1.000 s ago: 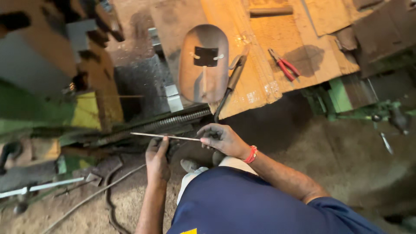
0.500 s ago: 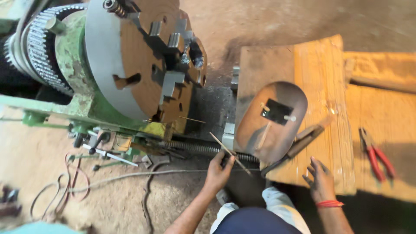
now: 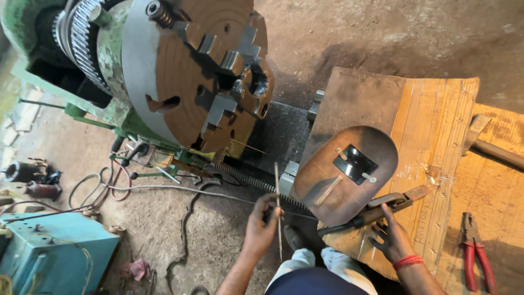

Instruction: The person welds a metal part secured in a lathe using a welding torch and a protective face shield. They repeatedly insert a welding rod, weld the part while sparks fly, and adjust the lathe controls between welding cycles.

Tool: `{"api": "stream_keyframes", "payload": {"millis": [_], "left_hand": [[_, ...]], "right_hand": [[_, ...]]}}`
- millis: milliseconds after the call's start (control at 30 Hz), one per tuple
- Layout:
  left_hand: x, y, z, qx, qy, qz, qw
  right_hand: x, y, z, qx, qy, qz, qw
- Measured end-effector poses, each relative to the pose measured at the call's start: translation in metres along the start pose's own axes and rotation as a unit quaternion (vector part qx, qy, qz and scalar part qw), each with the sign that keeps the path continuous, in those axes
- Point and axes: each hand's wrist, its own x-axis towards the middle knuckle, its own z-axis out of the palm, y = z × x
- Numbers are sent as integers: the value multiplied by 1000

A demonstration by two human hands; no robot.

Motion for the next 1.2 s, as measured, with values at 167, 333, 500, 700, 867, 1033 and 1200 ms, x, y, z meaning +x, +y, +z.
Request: {"api": "stream_keyframes", "payload": {"millis": [167,333,500,700,867,1033,1200], "left_hand": [[4,-15,-8,-152,31,-87,984],[15,-8,35,-134,-30,3,990],[23,2,78,-198,-143,5,970],[33,8,71,-50,-125,36,990],[37,35,52,10,-122,63,990],[52,71,22,-23,-155,63,986],[49,80,22,-3,-151,53,987]], "right_hand": [[-72,7,6,-93,-37,-233,967],[-132,-19,60,-188,-336,-215,898],[-161,-28,93,-258,-349,-366,823],[-157,-29,100,-308,-268,-433,803],[-164,-32,109,-317,-296,-429,792],[-176,-52,132,-298,-326,-462,769],[-192,-58,143,-313,-358,-457,751]]}}
